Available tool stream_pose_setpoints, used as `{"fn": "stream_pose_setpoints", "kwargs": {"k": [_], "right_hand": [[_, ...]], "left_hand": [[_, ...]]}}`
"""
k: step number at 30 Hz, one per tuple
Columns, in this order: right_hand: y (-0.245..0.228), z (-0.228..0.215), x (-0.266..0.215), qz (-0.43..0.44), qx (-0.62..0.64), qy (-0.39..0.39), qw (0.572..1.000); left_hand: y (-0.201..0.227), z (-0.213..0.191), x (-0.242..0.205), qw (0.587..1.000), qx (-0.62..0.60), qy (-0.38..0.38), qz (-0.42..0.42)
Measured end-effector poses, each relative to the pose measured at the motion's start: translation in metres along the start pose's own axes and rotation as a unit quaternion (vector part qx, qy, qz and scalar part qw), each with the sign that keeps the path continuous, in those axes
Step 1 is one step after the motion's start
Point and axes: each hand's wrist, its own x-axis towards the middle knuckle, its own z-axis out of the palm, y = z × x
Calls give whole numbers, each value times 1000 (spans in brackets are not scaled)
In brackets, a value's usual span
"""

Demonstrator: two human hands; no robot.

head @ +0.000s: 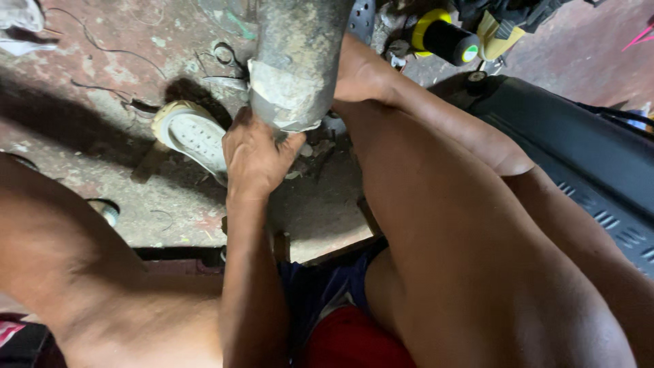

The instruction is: The person cleans the sole of a white sneaker using a small tool to scrape debris and a cloth to wipe the surface. The person repeatedly scrapes and wipes the sole, then places the shoe on the floor and picks up a small object before resuming cleaning.

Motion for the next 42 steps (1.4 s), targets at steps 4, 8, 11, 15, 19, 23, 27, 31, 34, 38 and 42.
{"fn": "stream_pose_setpoints", "kwargs": {"k": [4,8,11,15,19,23,27,31,34,38,42], "right_hand": [[-9,-5,-3,-36,158,33,986],[-16,-9,1,-92,123,18,988],[-19,-11,3,-85,170,2,982],[-25,-8,0,-71,269,-17,960],[-29,-15,2,14,237,-5,971],[-27,-16,-6,-30,228,-17,973],[-28,-17,-4,-47,233,-12,971],[-30,-18,-5,-24,198,-8,980],[-29,-17,-4,-25,198,-2,980],[-27,-17,-7,-29,252,0,967],[-25,-14,-7,-29,261,12,965]], "left_hand": [[-2,-12,-1,998,-23,24,-56],[-8,-35,-3,982,-118,61,-132],[-27,-48,3,972,-110,187,-92],[-75,-55,17,947,-98,303,-45],[-128,-57,53,926,-135,352,-25],[-171,-40,76,926,-141,351,-10],[-195,-22,84,918,-165,360,31],[-207,-22,84,921,-202,331,43],[-215,-30,84,924,-208,319,24],[-225,-35,82,925,-238,287,67],[-225,-35,69,938,-189,290,8]]}}
